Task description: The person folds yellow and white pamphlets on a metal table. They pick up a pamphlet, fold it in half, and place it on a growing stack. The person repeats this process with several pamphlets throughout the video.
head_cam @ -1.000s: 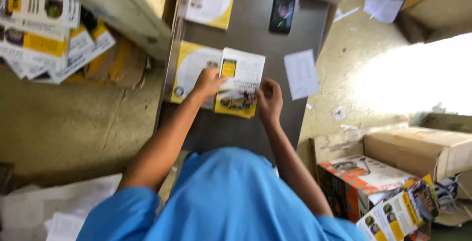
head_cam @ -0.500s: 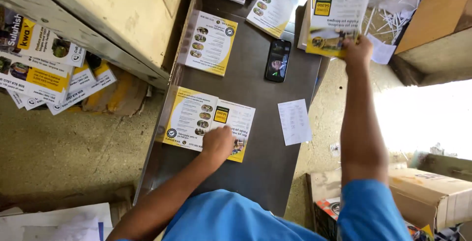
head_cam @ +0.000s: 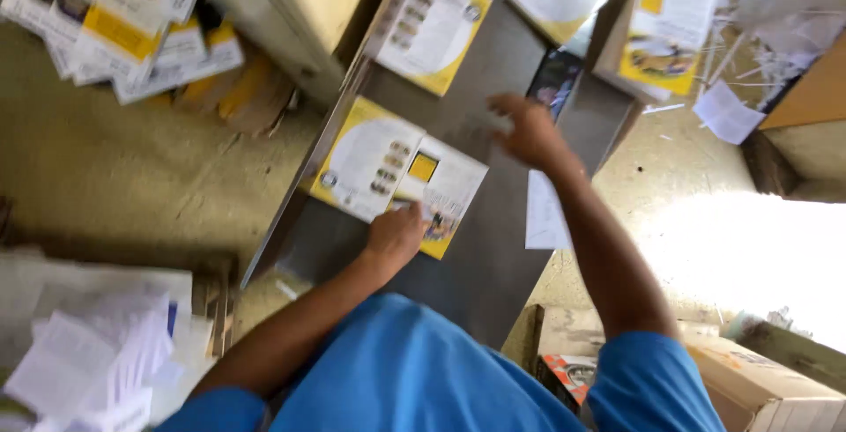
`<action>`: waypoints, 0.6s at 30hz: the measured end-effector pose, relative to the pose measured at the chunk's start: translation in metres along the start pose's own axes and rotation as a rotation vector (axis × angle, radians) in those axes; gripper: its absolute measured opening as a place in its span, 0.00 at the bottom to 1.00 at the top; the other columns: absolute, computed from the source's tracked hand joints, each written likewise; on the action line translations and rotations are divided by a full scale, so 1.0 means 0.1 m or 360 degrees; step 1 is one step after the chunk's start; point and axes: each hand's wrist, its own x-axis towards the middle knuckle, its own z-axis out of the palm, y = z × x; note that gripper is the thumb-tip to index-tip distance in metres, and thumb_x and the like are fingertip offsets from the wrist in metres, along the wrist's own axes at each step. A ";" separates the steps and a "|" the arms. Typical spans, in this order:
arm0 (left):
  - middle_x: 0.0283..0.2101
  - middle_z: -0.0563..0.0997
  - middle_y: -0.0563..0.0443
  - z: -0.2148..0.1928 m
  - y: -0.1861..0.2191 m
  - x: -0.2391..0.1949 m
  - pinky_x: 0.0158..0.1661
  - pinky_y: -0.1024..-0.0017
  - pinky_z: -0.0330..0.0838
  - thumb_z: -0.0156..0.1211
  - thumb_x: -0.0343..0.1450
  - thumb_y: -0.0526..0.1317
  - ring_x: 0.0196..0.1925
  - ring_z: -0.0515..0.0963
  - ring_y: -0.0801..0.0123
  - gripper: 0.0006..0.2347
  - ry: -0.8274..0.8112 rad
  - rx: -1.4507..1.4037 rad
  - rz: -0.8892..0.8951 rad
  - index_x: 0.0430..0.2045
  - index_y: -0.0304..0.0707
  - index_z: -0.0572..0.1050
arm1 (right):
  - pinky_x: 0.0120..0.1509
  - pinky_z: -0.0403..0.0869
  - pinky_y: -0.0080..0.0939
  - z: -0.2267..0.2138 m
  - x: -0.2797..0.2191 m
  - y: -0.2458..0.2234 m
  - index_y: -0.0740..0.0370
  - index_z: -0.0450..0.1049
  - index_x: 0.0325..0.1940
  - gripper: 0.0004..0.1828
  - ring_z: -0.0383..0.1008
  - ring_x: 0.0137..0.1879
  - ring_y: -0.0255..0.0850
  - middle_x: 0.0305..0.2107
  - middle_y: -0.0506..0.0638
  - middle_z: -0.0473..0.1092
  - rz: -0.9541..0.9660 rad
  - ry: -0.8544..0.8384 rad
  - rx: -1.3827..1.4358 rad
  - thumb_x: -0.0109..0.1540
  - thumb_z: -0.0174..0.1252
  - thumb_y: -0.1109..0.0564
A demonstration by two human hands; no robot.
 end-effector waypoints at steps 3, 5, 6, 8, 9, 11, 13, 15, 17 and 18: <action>0.35 0.82 0.34 -0.36 0.25 -0.59 0.34 0.44 0.81 0.53 0.74 0.39 0.38 0.86 0.37 0.15 0.0391 -0.0159 0.0209 0.51 0.28 0.72 | 0.54 0.78 0.65 0.85 -0.26 -0.01 0.67 0.69 0.62 0.45 0.77 0.52 0.66 0.45 0.65 0.75 -0.0202 -0.0165 -0.0317 0.45 0.79 0.51; 0.33 0.84 0.35 -0.25 0.16 -0.99 0.35 0.47 0.81 0.56 0.74 0.41 0.38 0.86 0.39 0.12 0.0306 -0.0326 0.0192 0.43 0.31 0.76 | 0.59 0.76 0.61 1.02 -0.47 -0.24 0.67 0.69 0.63 0.43 0.75 0.56 0.64 0.47 0.64 0.74 -0.0178 -0.0082 -0.0381 0.47 0.78 0.56; 0.32 0.85 0.36 -0.17 0.13 -1.20 0.37 0.49 0.81 0.58 0.74 0.44 0.39 0.86 0.40 0.11 0.0197 -0.0499 0.0201 0.36 0.33 0.81 | 0.64 0.73 0.56 1.11 -0.60 -0.34 0.68 0.69 0.64 0.41 0.73 0.59 0.62 0.49 0.63 0.73 -0.0119 0.0005 -0.0443 0.49 0.78 0.61; 0.29 0.86 0.40 -0.01 -0.15 -1.56 0.41 0.51 0.81 0.56 0.75 0.50 0.40 0.87 0.44 0.17 -0.0019 -0.0709 -0.0107 0.31 0.32 0.82 | 0.64 0.72 0.59 1.19 -0.86 -0.46 0.71 0.65 0.68 0.46 0.72 0.59 0.65 0.51 0.66 0.72 -0.0041 0.0036 -0.0334 0.49 0.77 0.64; 0.27 0.87 0.44 0.07 -0.29 -1.74 0.44 0.54 0.81 0.54 0.75 0.56 0.41 0.88 0.47 0.24 -0.0233 -0.0898 -0.0388 0.26 0.31 0.83 | 0.65 0.71 0.62 1.22 -0.96 -0.52 0.73 0.61 0.72 0.51 0.71 0.60 0.67 0.52 0.69 0.71 0.0050 0.0096 -0.0229 0.48 0.77 0.67; 0.29 0.86 0.39 0.75 -0.68 -1.89 0.44 0.54 0.80 0.59 0.72 0.60 0.42 0.87 0.45 0.24 -0.0125 -0.1116 -0.0579 0.25 0.32 0.84 | 0.63 0.71 0.60 1.53 -1.23 -0.50 0.70 0.60 0.74 0.54 0.71 0.57 0.66 0.51 0.67 0.70 0.0034 0.0136 -0.0269 0.46 0.78 0.65; 0.30 0.86 0.35 1.27 -0.92 -1.93 0.44 0.54 0.78 0.64 0.68 0.63 0.43 0.86 0.42 0.26 -0.0013 -0.1318 -0.0754 0.24 0.33 0.84 | 0.62 0.70 0.58 1.80 -1.51 -0.61 0.67 0.59 0.75 0.58 0.71 0.53 0.64 0.50 0.65 0.70 0.0025 0.0197 -0.0311 0.44 0.79 0.63; 0.29 0.81 0.47 1.64 -0.98 -1.89 0.37 0.70 0.75 0.80 0.64 0.52 0.30 0.80 0.66 0.35 0.0396 -0.2421 -0.0977 0.55 0.22 0.70 | 0.59 0.70 0.56 2.03 -1.83 -0.83 0.67 0.59 0.76 0.60 0.70 0.51 0.61 0.48 0.63 0.68 0.0079 0.0271 -0.0363 0.43 0.81 0.60; 0.37 0.81 0.42 1.59 -0.90 -1.93 0.42 0.68 0.78 0.78 0.67 0.51 0.40 0.82 0.62 0.34 0.0471 -0.2413 -0.1006 0.59 0.24 0.69 | 0.58 0.69 0.55 2.32 -2.09 -1.02 0.66 0.58 0.76 0.60 0.69 0.51 0.60 0.48 0.62 0.66 0.0085 0.0282 -0.0368 0.44 0.81 0.59; 0.46 0.82 0.38 1.57 -0.87 -1.95 0.46 0.66 0.80 0.77 0.70 0.49 0.49 0.84 0.59 0.33 0.0532 -0.2385 -0.1015 0.63 0.25 0.68 | 0.57 0.68 0.55 2.46 -2.23 -1.11 0.66 0.57 0.76 0.60 0.68 0.50 0.59 0.48 0.61 0.65 0.0108 0.0318 -0.0371 0.45 0.81 0.57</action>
